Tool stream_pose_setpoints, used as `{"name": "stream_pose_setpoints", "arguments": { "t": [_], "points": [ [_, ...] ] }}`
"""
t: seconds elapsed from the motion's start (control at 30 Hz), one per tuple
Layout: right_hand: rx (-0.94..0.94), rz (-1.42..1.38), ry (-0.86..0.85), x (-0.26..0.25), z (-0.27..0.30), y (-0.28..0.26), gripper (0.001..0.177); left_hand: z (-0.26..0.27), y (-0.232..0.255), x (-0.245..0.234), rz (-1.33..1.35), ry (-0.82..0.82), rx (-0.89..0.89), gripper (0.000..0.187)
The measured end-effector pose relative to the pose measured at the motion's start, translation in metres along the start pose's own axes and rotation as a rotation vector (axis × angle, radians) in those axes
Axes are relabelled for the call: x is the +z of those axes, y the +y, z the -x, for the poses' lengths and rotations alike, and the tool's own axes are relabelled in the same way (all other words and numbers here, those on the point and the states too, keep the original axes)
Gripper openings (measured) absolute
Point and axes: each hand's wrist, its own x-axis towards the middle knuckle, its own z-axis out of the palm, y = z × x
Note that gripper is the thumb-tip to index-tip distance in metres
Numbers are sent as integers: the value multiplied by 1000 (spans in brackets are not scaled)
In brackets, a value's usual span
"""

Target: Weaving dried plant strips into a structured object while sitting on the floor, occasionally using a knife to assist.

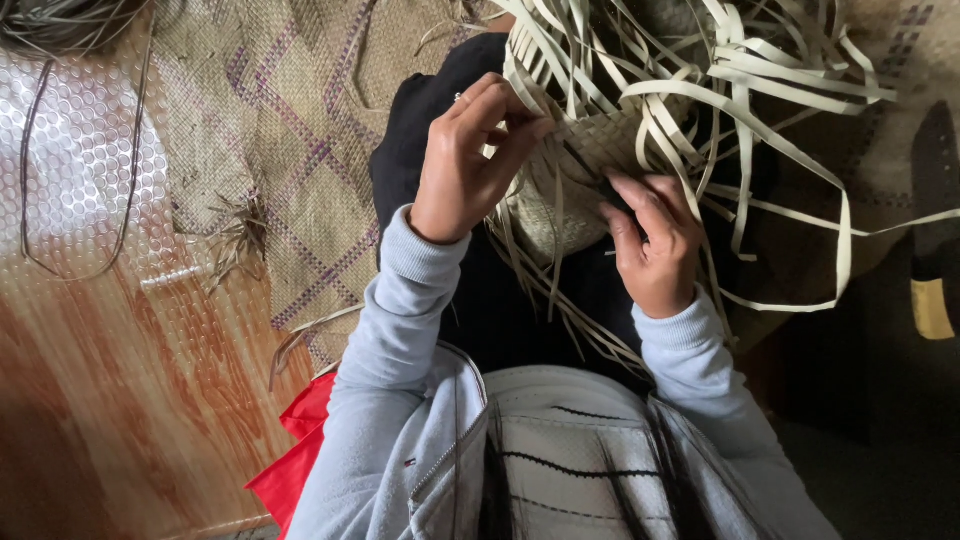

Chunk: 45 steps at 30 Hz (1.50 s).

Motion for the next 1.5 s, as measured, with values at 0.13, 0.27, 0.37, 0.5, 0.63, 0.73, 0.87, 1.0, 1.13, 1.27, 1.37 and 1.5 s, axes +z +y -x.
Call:
{"name": "stream_pose_setpoints", "arguments": {
  "t": [0.13,0.27,0.37,0.5,0.63,0.73,0.87,1.0,1.13,1.27,1.37,1.5],
  "points": [
    [0,-9,-3,-2,5,3,28,0,-1,1,26,-31,37,13],
    [51,-14,-18,-1,17,10,25,1,0,2,-50,-44,46,13],
    [102,-39,-26,-2,21,7,24,-1,0,6,-78,19,54,14],
    [112,-52,-5,-9,18,-3,21,-3,-8,7,101,75,17,11],
    [159,-116,-16,-9,18,-8,18,-7,-19,2,97,44,73,15],
    [255,-167,-37,-5,21,-10,18,-10,-20,0,247,20,52,16],
    [258,-193,-50,-1,22,-11,17,-13,-12,1,8,-38,98,14],
    [346,-200,-34,-4,22,-18,21,-17,-21,-2,-126,-90,225,15],
    [295,-301,44,-8,23,-17,32,-30,-50,-19,-112,-60,333,27],
    [311,-271,11,-10,14,-31,16,-43,-61,-32,339,-444,230,9],
    [298,-275,-7,-2,-2,-34,20,-48,-63,-31,482,-556,165,7],
    [343,-206,25,9,-19,-35,23,-44,-64,-28,492,-533,135,13]
  ]
}}
